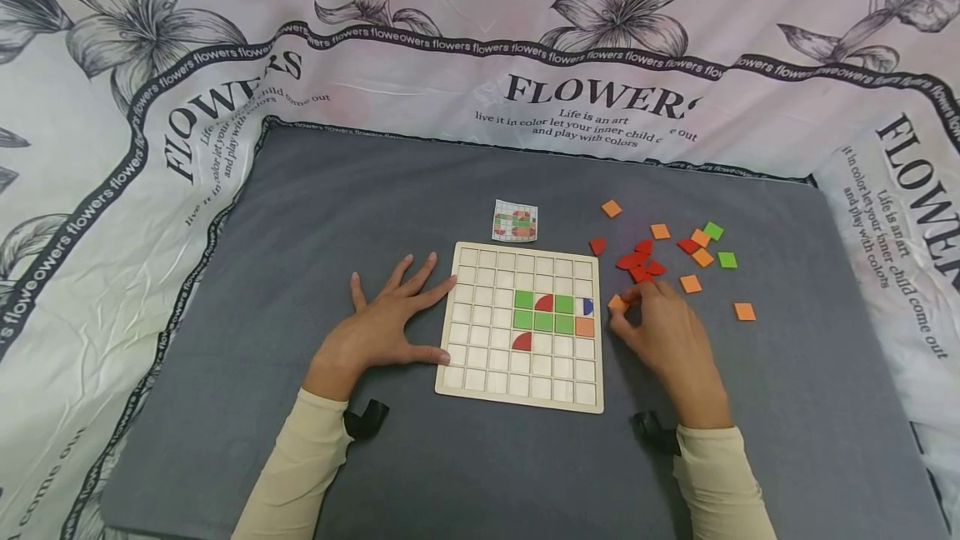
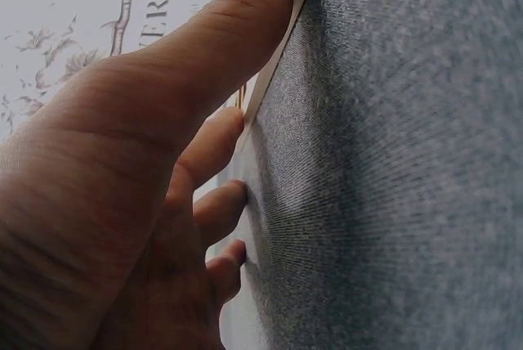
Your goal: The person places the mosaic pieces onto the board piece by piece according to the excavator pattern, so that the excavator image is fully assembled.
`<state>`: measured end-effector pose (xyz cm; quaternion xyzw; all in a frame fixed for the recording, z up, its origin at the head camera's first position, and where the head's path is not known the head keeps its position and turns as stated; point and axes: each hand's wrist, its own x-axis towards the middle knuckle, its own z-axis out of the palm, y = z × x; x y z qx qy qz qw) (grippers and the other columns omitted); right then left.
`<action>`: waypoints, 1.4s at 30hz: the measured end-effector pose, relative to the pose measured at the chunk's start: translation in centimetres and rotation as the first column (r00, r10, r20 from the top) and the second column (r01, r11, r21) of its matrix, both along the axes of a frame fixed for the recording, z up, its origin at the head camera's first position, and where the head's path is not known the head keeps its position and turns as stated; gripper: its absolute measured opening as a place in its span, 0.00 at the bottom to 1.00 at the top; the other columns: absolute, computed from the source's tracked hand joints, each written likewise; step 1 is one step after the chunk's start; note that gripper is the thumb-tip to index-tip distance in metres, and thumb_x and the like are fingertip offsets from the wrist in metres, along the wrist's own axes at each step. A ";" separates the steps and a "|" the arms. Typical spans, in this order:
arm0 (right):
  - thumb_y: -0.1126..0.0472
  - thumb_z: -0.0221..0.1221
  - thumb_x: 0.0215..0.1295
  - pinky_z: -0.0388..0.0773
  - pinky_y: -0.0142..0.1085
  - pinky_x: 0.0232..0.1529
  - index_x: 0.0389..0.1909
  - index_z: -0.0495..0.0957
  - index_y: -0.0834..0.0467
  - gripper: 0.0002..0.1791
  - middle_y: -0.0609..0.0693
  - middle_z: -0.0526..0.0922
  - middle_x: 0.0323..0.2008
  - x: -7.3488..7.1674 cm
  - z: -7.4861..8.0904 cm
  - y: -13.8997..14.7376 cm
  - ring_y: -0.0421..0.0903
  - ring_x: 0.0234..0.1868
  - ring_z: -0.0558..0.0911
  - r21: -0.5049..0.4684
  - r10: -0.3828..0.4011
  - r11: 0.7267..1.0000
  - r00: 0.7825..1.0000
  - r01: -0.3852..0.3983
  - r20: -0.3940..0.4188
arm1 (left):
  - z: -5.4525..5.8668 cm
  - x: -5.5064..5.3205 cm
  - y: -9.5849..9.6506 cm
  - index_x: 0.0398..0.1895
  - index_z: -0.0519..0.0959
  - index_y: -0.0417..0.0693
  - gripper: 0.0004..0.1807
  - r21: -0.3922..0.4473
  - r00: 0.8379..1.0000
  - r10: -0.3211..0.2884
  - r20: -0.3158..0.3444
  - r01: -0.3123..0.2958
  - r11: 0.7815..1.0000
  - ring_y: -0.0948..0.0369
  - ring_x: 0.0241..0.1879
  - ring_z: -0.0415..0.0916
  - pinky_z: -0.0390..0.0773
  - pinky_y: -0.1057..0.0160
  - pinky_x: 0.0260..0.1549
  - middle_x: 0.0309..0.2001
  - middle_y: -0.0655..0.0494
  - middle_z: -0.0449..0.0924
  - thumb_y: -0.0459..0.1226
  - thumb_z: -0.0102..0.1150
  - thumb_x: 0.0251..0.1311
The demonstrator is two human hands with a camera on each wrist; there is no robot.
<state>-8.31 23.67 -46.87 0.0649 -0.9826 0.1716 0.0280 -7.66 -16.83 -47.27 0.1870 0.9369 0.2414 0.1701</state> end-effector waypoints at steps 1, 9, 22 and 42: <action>0.61 0.71 0.62 0.79 0.49 0.29 0.42 0.82 0.66 0.14 0.59 0.80 0.37 -0.1 0.0 0.0 0.52 0.31 0.78 -0.009 0.009 1.000 1.000 -0.009 -0.001 | 0.0 0.0 0.0 0.86 0.55 0.71 0.63 -0.002 1.000 0.000 -0.001 0.000 1.000 0.48 0.86 0.29 0.19 0.17 0.64 0.87 0.61 0.38 0.69 0.77 0.47; 0.63 0.71 0.64 0.79 0.49 0.32 0.44 0.85 0.66 0.12 0.59 0.81 0.38 0.1 0.2 0.2 0.53 0.35 0.78 -0.028 0.075 0.997 0.996 -0.076 -0.044 | -0.1 0.1 0.1 0.86 0.55 0.71 0.63 0.005 1.000 0.001 0.001 -0.001 1.000 0.48 0.86 0.29 0.18 0.18 0.65 0.87 0.61 0.38 0.69 0.77 0.47; 0.59 0.73 0.65 0.79 0.43 0.29 0.47 0.86 0.58 0.12 0.51 0.82 0.43 1.7 1.7 -2.5 0.46 0.33 0.80 -0.066 0.213 0.972 0.967 -0.224 -0.140 | 0.0 0.1 0.1 0.85 0.56 0.70 0.63 0.002 1.000 0.004 -0.005 -0.004 1.000 0.47 0.86 0.30 0.20 0.16 0.64 0.87 0.59 0.40 0.68 0.78 0.46; 0.59 0.78 0.60 0.83 0.39 0.29 0.44 0.88 0.54 0.13 0.47 0.84 0.43 3.5 0.2 -5.6 0.42 0.37 0.82 -0.014 0.457 0.883 0.866 -0.469 -0.203 | -0.1 0.1 0.0 0.85 0.55 0.71 0.63 -0.006 1.000 0.001 -0.008 -0.001 1.000 0.47 0.86 0.29 0.20 0.17 0.64 0.87 0.60 0.39 0.69 0.77 0.46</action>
